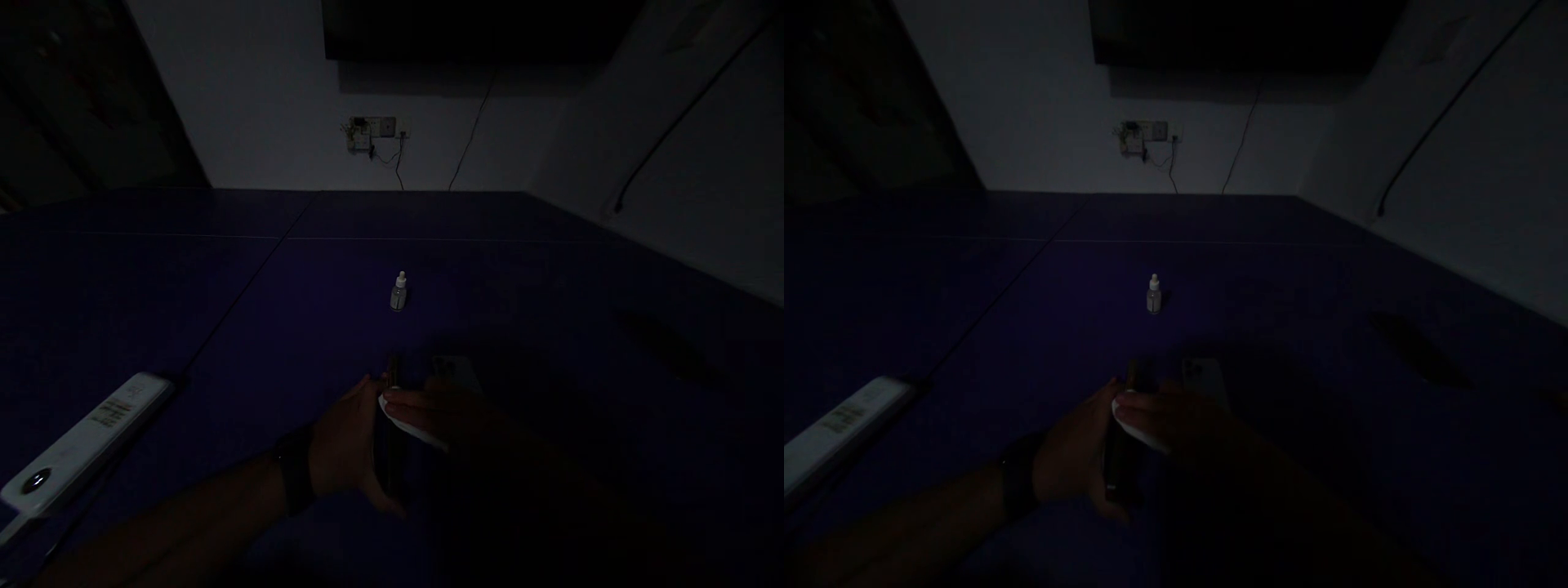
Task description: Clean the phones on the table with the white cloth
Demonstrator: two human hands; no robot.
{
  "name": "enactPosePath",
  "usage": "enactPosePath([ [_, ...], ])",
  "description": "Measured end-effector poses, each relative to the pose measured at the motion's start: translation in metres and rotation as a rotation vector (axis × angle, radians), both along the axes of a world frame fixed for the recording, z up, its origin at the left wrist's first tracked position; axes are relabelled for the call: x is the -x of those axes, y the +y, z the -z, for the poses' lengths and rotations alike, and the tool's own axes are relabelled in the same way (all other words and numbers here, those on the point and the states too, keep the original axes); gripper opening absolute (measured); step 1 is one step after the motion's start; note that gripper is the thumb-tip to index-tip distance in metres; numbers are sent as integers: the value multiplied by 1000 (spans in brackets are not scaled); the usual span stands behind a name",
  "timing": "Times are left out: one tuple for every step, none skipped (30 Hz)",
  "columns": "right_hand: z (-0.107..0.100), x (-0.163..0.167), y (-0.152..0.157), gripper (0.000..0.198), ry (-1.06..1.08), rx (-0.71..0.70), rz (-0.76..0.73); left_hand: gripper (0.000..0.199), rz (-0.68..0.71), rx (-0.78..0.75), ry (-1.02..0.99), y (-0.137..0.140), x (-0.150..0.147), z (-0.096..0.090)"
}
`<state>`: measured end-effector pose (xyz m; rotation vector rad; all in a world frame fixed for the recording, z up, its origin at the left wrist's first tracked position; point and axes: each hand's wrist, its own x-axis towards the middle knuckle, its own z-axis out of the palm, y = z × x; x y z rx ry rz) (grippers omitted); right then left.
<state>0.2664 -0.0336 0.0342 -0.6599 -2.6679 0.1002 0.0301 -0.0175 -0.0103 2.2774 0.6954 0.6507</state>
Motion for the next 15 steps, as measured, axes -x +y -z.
enactPosePath([
  [0,1,6,55,-2,-3,44,140,-1,4,-7,0,-1,-1],
  [1,3,13,56,-10,0,102,138,0,7,-11,0,-1,-3],
  [2,4,19,56,-16,6,163,137,-1,7,-11,0,-2,-4],
  [3,6,25,56,-20,18,217,135,-9,5,-11,0,-2,-6],
  [4,8,28,56,-16,27,248,134,-11,0,-10,0,-3,-7],
  [5,9,28,55,-3,29,251,134,-9,-6,-10,0,-3,-8],
  [6,9,27,54,14,26,229,136,-6,-14,-17,0,-4,-8],
  [7,8,23,52,38,15,186,137,0,-23,-23,0,-4,-9],
  [7,7,17,51,63,2,130,138,2,-31,-28,-1,-5,-10],
  [7,5,12,50,84,-8,71,136,1,-36,-26,-1,-6,-10],
  [8,2,8,49,101,-12,17,132,0,-37,-18,-2,-6,-12],
  [8,0,5,49,115,-7,-23,127,-5,-32,-10,-2,-6,-13],
  [8,-2,5,48,127,4,-40,124,-13,-24,-6,-3,-7,-14],
  [9,-2,6,48,134,23,-29,122,-17,-13,-4,-3,-7,-16],
  [10,-2,11,48,135,45,6,122,-23,3,-7,-4,-7,-17],
])
